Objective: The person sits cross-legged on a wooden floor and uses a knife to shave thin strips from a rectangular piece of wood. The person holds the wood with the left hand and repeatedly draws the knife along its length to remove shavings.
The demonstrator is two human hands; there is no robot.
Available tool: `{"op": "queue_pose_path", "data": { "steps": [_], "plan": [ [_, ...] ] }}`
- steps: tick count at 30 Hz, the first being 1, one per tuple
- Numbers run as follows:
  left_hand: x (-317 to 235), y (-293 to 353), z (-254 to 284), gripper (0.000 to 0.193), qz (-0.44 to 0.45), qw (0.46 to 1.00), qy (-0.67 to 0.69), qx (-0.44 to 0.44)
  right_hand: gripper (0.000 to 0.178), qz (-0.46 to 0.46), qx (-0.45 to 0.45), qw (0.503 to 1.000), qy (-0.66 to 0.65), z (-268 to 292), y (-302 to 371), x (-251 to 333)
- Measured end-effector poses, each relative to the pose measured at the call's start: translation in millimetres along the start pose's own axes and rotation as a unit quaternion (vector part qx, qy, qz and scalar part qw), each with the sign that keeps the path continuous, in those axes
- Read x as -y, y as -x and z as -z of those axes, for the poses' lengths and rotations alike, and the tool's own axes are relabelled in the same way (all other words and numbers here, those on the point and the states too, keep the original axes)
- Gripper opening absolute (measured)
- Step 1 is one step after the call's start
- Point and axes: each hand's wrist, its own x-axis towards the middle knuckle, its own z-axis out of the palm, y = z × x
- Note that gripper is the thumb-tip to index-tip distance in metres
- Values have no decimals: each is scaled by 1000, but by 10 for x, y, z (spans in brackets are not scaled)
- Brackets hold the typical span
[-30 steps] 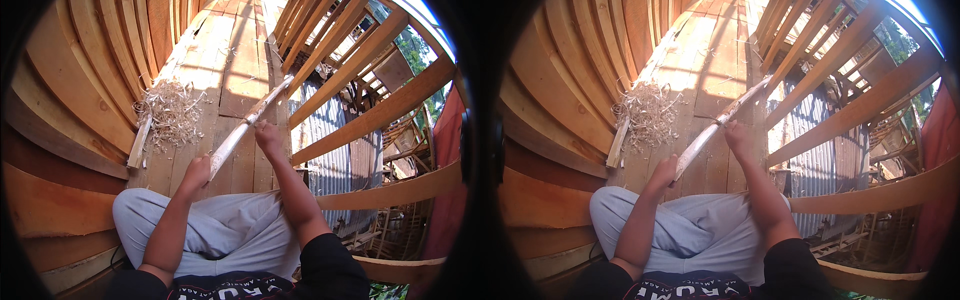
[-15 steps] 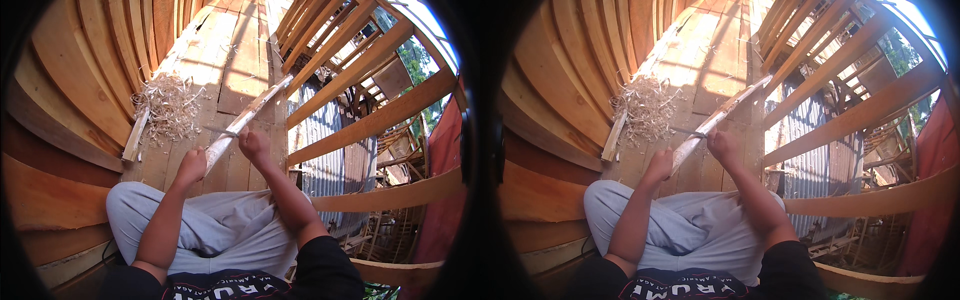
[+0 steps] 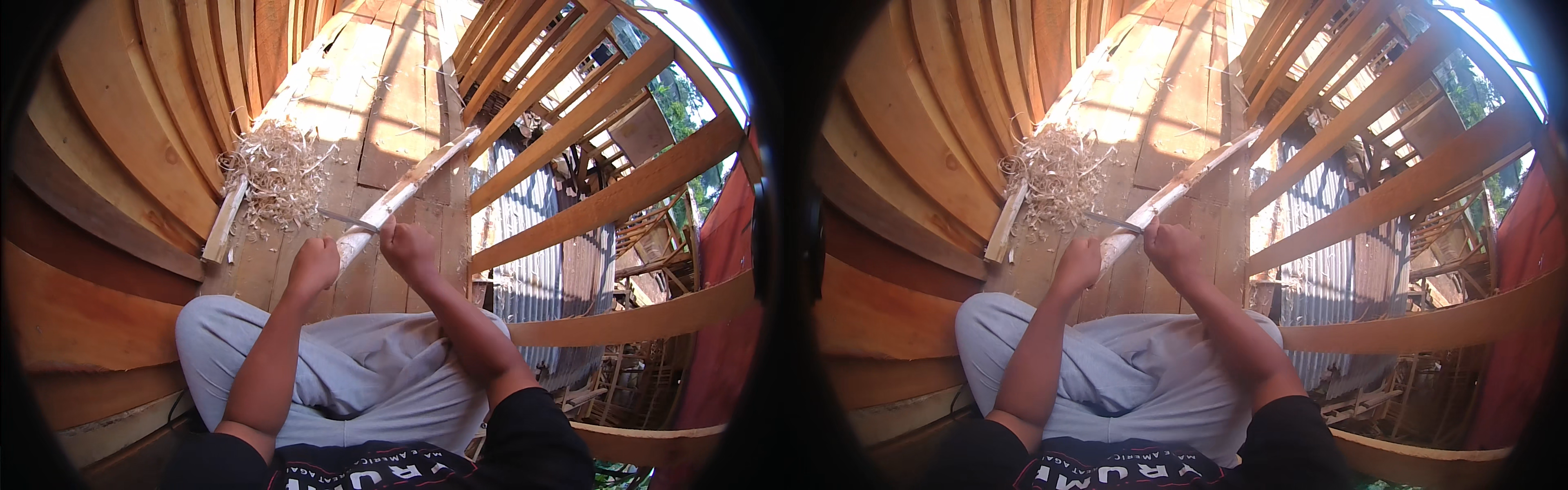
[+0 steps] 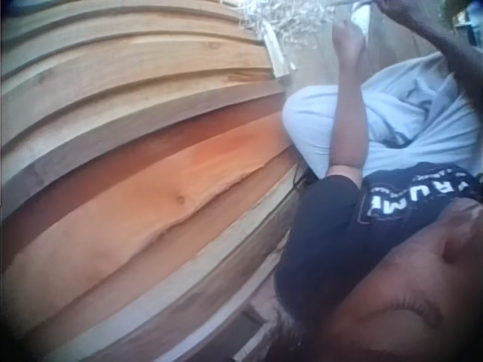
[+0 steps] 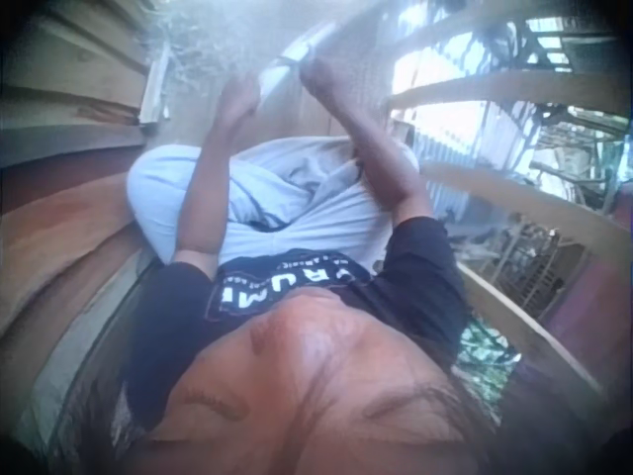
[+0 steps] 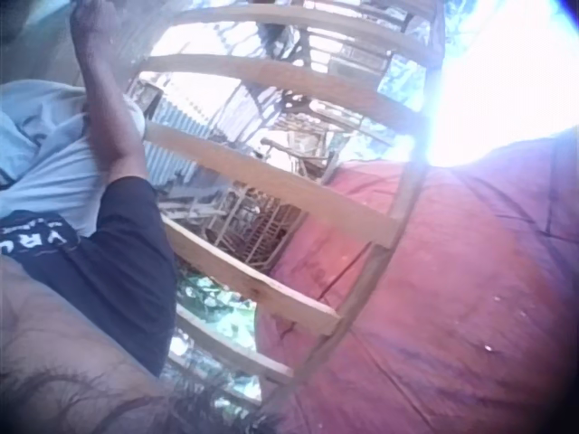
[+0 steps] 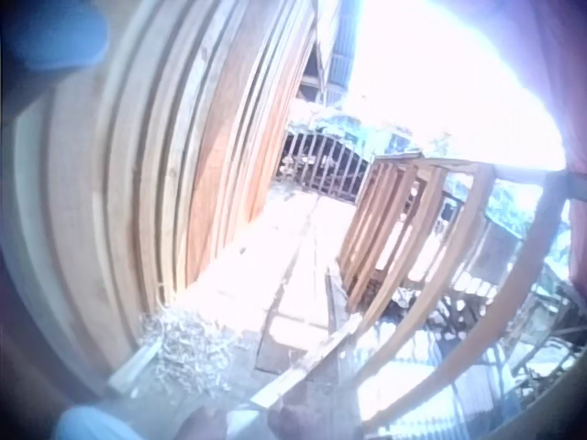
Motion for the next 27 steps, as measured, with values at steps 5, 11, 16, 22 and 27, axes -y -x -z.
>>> {"op": "queue_pose_path", "data": {
  "steps": [5, 11, 16, 22, 27],
  "plan": [
    [-170, 31, 29, 56, -14, 999, 8, 51, 57, -4, -70, 997, -18, -110, -134, -197],
    [14, -124, -97, 56, -34, 999, -18, 28, 56, -10, -86, 996, 9, -181, -259, -443],
    [54, -83, -102, 55, -45, 999, -25, -11, 55, -53, -72, 996, -7, -82, -371, -481],
    [34, 55, -84, 52, -86, 993, -72, -34, 60, -76, -9, 997, -21, -94, -249, -297],
    [-79, 32, -80, 51, -80, 994, -70, -36, 58, -102, -9, 995, -20, -41, -277, -312]
  ]
}}
